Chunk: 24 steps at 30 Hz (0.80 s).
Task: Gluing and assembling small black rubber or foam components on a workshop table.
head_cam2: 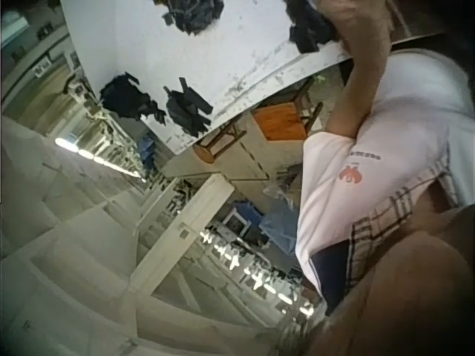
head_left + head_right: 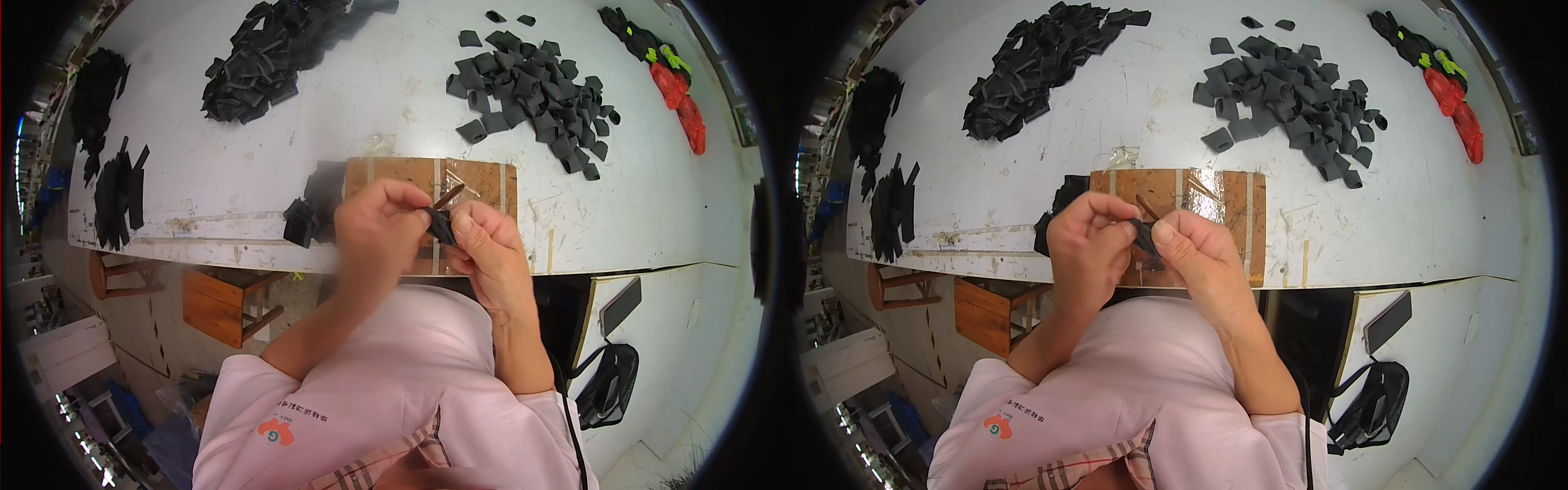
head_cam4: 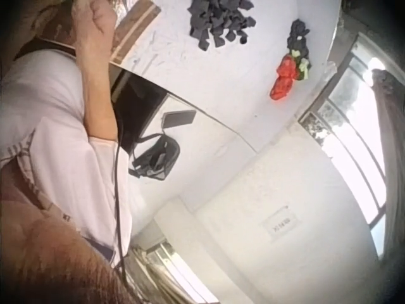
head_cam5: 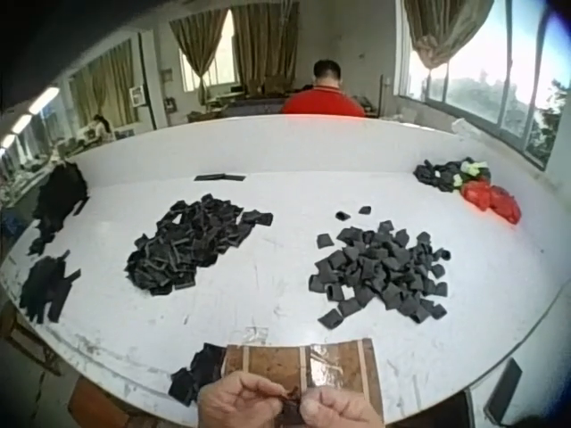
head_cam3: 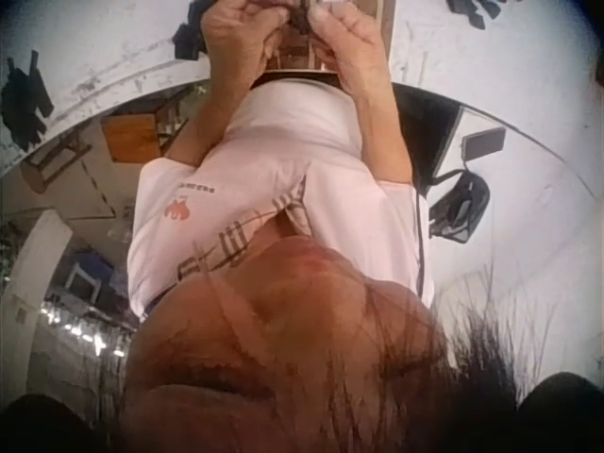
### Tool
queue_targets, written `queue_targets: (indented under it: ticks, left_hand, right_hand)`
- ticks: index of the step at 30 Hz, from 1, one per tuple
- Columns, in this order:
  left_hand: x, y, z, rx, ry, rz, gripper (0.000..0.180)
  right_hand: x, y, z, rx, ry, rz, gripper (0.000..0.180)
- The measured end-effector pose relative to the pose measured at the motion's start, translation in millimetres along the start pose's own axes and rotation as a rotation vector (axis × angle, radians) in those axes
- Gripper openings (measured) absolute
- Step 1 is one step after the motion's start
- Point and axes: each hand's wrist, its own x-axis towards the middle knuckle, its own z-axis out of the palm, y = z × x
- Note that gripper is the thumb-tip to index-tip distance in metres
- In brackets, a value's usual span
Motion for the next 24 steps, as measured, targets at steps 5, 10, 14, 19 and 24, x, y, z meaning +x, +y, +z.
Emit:
queue_targets:
  ticks: [5, 10, 14, 19, 24]
  left_hand:
    - [25, 17, -15, -1.56, -0.543, -0.665, 0.021]
    - [21, -20, -19, -1.548, -0.621, -0.645, 0.021]
    - [23, -16, -20, -1.492, -0.606, -0.627, 0.019]
    - [18, -5, -18, -1.147, -0.488, -0.484, 0.019]
    - [17, 11, -10, -0.733, -0.388, -0.21, 0.031]
  right_hand:
    - [13, -42, 33, -0.416, -0.005, -0.267, 0.022]
    - [28, -25, 1, -0.292, -0.166, -0.04, 0.027]
    - [27, -37, 8, -0.482, -0.169, -0.144, 0.024]
    - [32, -25, -4, -0.431, -0.185, -0.127, 0.024]
    - [37, -33, -2, -0.57, -0.195, -0.246, 0.025]
